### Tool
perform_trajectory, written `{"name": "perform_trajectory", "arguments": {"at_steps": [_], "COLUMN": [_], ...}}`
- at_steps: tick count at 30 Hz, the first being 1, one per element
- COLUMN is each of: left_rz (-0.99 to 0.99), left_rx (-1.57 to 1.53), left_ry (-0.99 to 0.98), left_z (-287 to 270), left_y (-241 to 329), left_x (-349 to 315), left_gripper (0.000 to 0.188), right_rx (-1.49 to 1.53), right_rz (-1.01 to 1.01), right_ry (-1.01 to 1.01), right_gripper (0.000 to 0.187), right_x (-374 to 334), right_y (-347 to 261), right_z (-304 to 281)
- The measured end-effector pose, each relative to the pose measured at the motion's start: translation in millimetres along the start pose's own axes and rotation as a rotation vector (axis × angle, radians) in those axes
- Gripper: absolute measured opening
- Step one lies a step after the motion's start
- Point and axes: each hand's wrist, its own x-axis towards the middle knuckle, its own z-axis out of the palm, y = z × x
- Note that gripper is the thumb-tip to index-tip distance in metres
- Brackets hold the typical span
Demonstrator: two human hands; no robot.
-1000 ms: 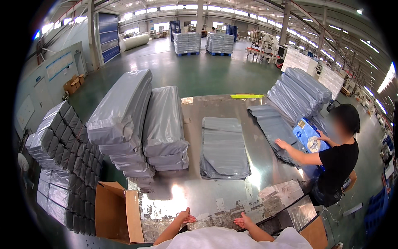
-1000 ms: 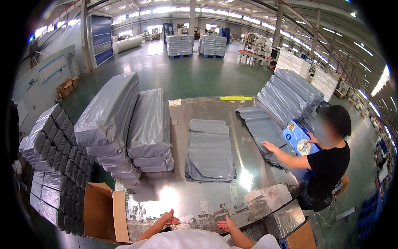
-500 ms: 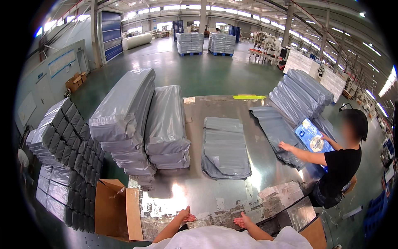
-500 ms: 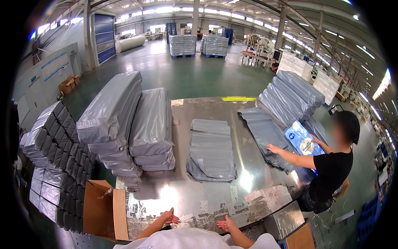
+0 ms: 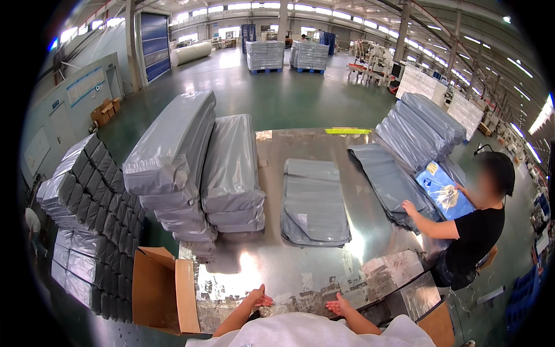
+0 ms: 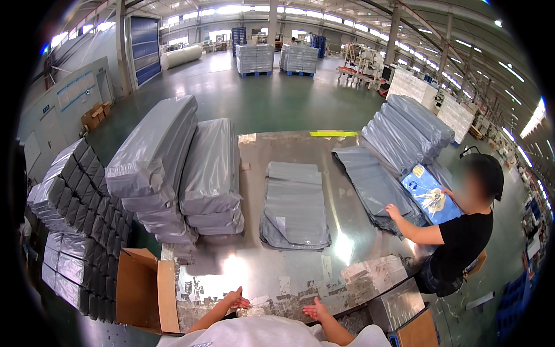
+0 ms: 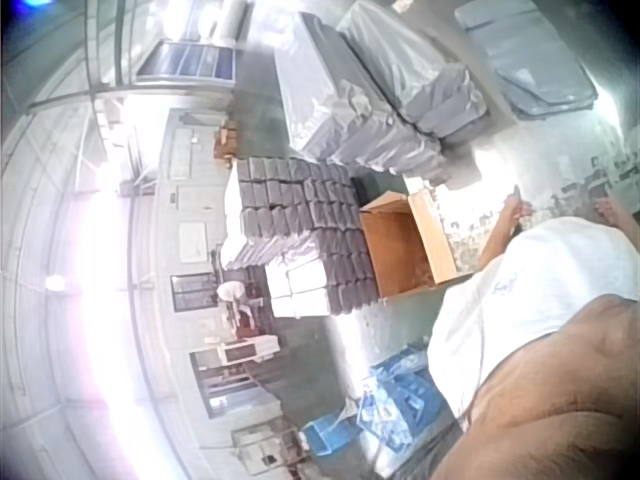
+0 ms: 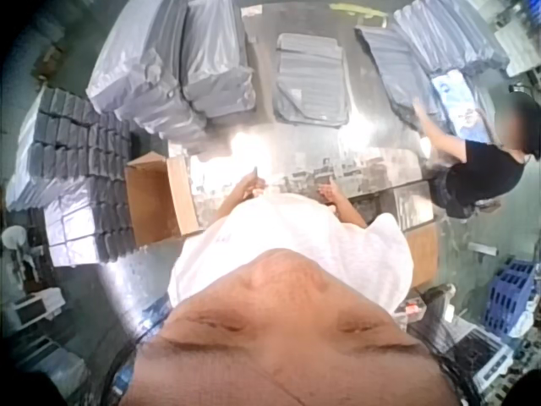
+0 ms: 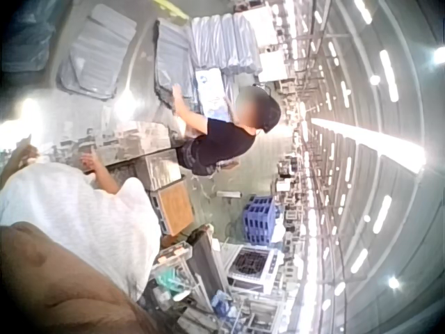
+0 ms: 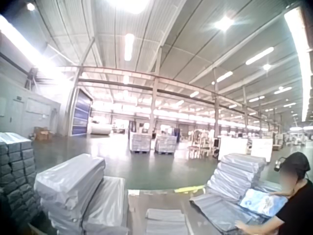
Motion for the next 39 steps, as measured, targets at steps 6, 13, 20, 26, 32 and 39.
{"name": "perform_trajectory", "arguments": {"at_steps": [6, 13, 20, 26, 32, 39], "left_rz": [-0.002, 0.009, 0.014, -0.007, 0.011, 0.022], "left_rx": [0.016, -0.014, 0.009, 0.001, 0.023, 0.004], "left_ry": [0.045, 0.028, 0.019, 0.006, 0.01, -0.014], "left_z": [5.9, 2.9, 5.7, 1.7, 3.5, -3.6], "left_y": [5.2, 1.2, 4.8, 1.9, 3.3, -3.6], "left_x": [-10.5, -4.7, -12.0, -5.4, -7.3, 3.5], "left_gripper": [0.081, 0.081, 0.081, 0.081, 0.081, 0.08], "right_rx": [0.006, -0.004, 0.001, 0.004, 0.012, 0.008], "right_rz": [0.008, 0.004, -0.014, -0.014, -0.005, -0.006], "right_ry": [0.009, 0.006, 0.005, 0.005, 0.0, -0.002], "right_gripper": [0.072, 0.071, 0.072, 0.072, 0.072, 0.072], "right_x": [-9.9, -11.5, -5.5, -5.9, -6.0, -8.0], "right_y": [-2.8, -3.2, -0.3, -0.7, -0.3, -1.4], "right_z": [5.4, 6.1, 2.6, 3.3, 1.2, 4.0]}}
